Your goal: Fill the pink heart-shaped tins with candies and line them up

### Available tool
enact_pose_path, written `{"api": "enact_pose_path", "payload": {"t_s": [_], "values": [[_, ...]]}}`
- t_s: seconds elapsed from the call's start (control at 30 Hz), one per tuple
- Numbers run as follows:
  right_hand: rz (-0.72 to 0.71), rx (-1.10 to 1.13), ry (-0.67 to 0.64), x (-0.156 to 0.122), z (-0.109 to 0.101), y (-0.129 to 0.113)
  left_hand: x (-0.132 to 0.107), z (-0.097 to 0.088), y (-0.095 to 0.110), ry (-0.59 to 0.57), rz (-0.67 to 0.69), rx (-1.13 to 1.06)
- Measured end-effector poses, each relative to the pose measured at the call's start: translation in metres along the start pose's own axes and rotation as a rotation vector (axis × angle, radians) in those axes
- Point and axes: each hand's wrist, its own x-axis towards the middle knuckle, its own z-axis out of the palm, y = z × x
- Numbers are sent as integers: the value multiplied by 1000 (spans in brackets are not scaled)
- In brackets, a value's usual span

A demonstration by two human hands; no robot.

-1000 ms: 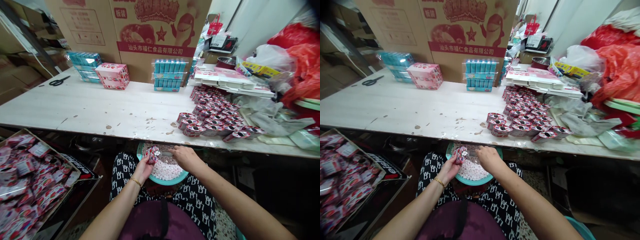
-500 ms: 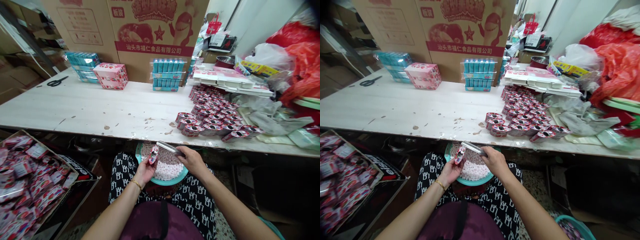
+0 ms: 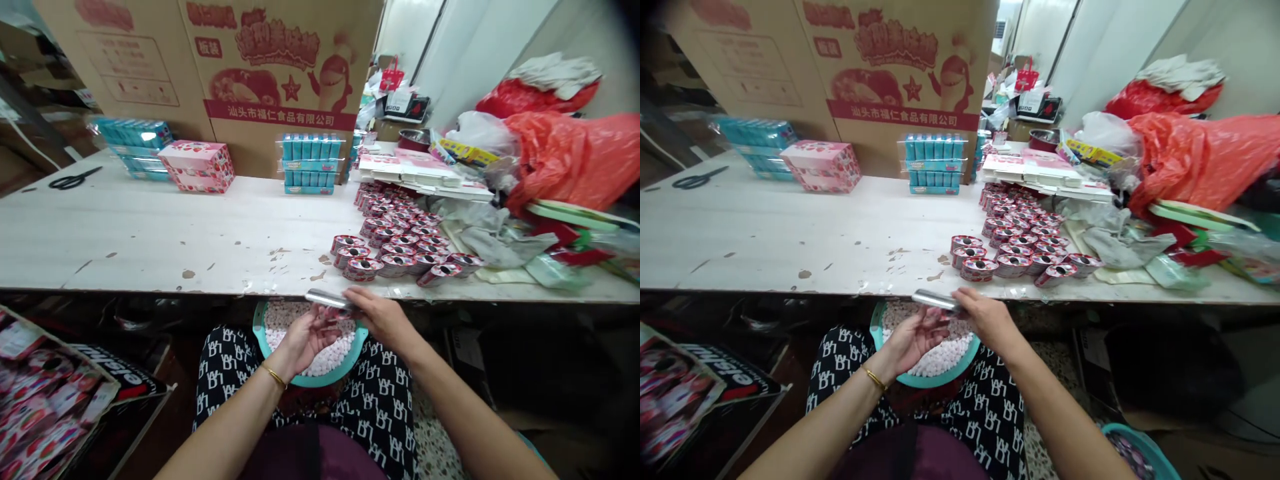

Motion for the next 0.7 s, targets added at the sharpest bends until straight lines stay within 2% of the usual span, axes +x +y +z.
{"api": "enact_pose_path", "payload": {"t_s": [0.07, 0.13, 0.2, 0.27, 0.37, 0.47, 0.57, 0.7], "values": [[62, -52, 63, 2, -9, 23, 11, 12, 11, 60, 181, 189], [101, -90, 87, 5, -13, 41, 27, 23, 23, 132, 435, 334], [127, -123, 102, 6, -14, 51, 42, 34, 35, 103, 632, 462], [143, -160, 134, 5, -17, 55, 56, 48, 45, 6, 744, 586], [145, -212, 157, 5, -24, 60, 75, 70, 57, -128, 766, 758], [130, -184, 78, 11, -28, 67, 94, 80, 66, -215, 714, 878], [157, -122, 48, 21, -21, 71, 112, 74, 74, -304, 720, 967], [209, 4, 158, 26, -8, 68, 120, 61, 76, -343, 831, 1076]]}}
